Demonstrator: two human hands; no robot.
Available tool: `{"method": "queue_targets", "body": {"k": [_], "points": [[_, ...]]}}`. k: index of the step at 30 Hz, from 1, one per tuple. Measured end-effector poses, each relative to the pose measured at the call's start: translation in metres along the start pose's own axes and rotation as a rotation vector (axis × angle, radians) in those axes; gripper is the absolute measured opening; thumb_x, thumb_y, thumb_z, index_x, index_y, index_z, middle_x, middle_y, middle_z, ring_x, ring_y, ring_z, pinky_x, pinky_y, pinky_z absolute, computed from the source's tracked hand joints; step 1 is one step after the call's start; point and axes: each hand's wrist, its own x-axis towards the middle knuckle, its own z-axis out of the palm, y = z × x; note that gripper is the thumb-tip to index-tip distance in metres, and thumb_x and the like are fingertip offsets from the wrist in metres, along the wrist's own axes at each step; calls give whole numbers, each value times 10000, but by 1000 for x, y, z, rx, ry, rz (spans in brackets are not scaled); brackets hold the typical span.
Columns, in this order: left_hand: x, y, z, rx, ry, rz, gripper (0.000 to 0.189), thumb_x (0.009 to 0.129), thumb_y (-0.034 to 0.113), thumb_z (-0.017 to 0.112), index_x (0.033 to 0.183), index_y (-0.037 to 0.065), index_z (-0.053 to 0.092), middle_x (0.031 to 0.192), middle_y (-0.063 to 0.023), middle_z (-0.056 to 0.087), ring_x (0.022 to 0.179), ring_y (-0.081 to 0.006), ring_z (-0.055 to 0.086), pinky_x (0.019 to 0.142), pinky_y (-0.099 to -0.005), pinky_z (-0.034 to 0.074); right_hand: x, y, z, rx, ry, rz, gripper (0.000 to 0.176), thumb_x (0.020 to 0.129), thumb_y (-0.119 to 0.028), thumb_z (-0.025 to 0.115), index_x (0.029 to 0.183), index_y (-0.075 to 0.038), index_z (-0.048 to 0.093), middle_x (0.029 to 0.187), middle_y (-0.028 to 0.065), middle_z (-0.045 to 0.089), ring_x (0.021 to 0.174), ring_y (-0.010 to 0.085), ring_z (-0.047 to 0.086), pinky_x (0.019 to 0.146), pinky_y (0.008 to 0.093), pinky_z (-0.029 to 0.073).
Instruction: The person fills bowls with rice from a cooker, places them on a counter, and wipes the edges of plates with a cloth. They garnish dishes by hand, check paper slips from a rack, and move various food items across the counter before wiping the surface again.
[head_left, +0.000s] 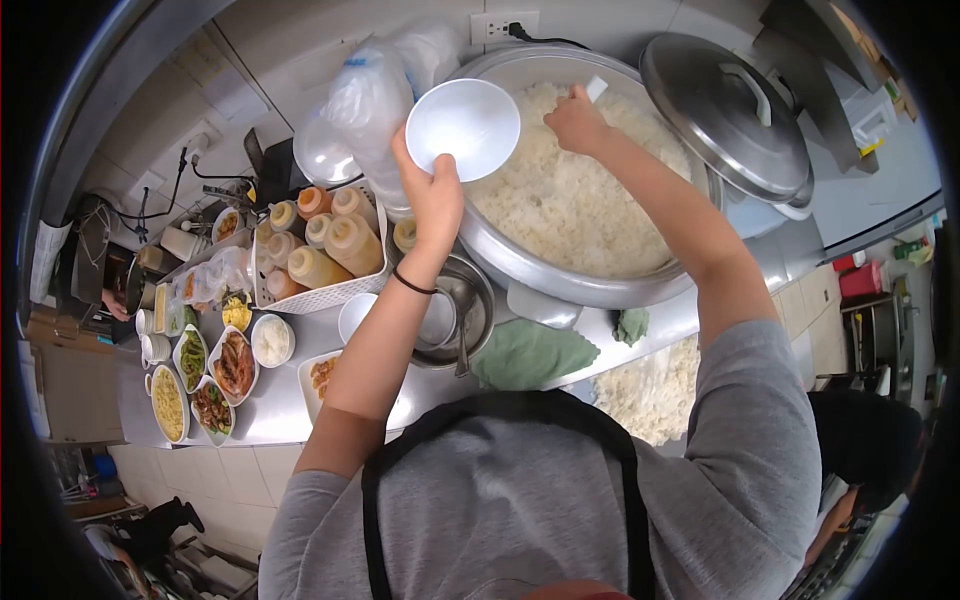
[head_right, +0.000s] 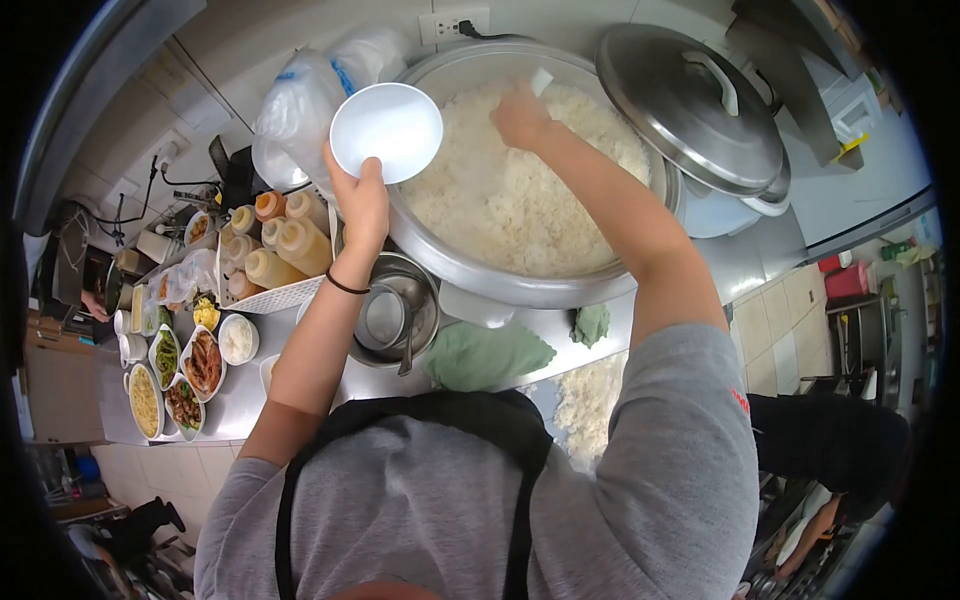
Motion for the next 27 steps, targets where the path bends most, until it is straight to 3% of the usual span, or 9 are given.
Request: {"method": "queue_targets", "body": {"k": [7,10,12,15,17,19,23,25,27], "points": [[0,3,-2,12,-13,-37,521,685,-17,384,1196,-22,286,1103,-174,430,1036,-252,440,921,-322,328,-7,-18,12,121,11,-56,86,668,-168,557,704,-144,631,705,46,603,777,170,542,794,348,268],[0,4,-2,-4,-10,-52,525,688,-15,384,1203,-20,278,1109,-175,427,1039,-251,438,922,-321,327,-39,-27,-16,261,-2,-145,57,667,-108,564,691,-125,613,642,64,562,774,187,522,798,364,266],[0,5,-2,-2,-13,-54,526,691,-15,384,1205,-20,275,1110,-173,427,1039,-249,438,922,-322,327,-60,-18,-49,490,-7,-331,56,670,-130,561,675,-141,616,676,51,586,740,182,521,782,348,269],[0,7,-2,6,-22,-54,525,696,-13,385,1209,-18,271,1112,-169,426,1037,-244,436,922,-323,327,-47,9,-38,554,27,-208,60,678,-79,553,664,-117,597,628,56,549,754,200,523,796,378,284],[-2,9,-1,11,-29,-54,524,700,-12,385,1211,-17,270,1113,-166,426,1036,-241,435,923,-323,326,-7,46,-14,161,285,-7,37,665,-91,576,682,-116,598,645,50,561,764,192,525,806,371,291],[-2,10,-1,-56,-28,-76,523,704,-7,387,1214,-16,269,1118,-161,421,1036,-235,432,922,-318,326,27,72,10,-66,399,257,64,672,-93,557,713,-118,599,671,40,581,782,183,531,800,365,298],[0,5,-2,-13,-38,-58,520,706,-10,386,1213,-16,271,1115,-157,422,1033,-227,434,916,-312,330,65,64,62,-89,263,328,82,687,-109,531,724,-121,602,689,33,595,808,175,534,796,356,306],[0,3,-2,-14,-32,-34,519,705,-15,386,1211,-17,273,1112,-154,425,1030,-222,436,913,-309,333,63,45,49,-102,190,149,101,706,-123,503,699,-128,604,686,25,597,828,173,532,799,353,308],[0,4,-1,-33,-35,-51,518,704,-16,384,1210,-17,274,1113,-152,424,1031,-221,436,914,-308,332,58,40,40,-60,259,102,98,696,-108,510,702,-125,606,696,19,599,835,171,529,812,350,298]]}}
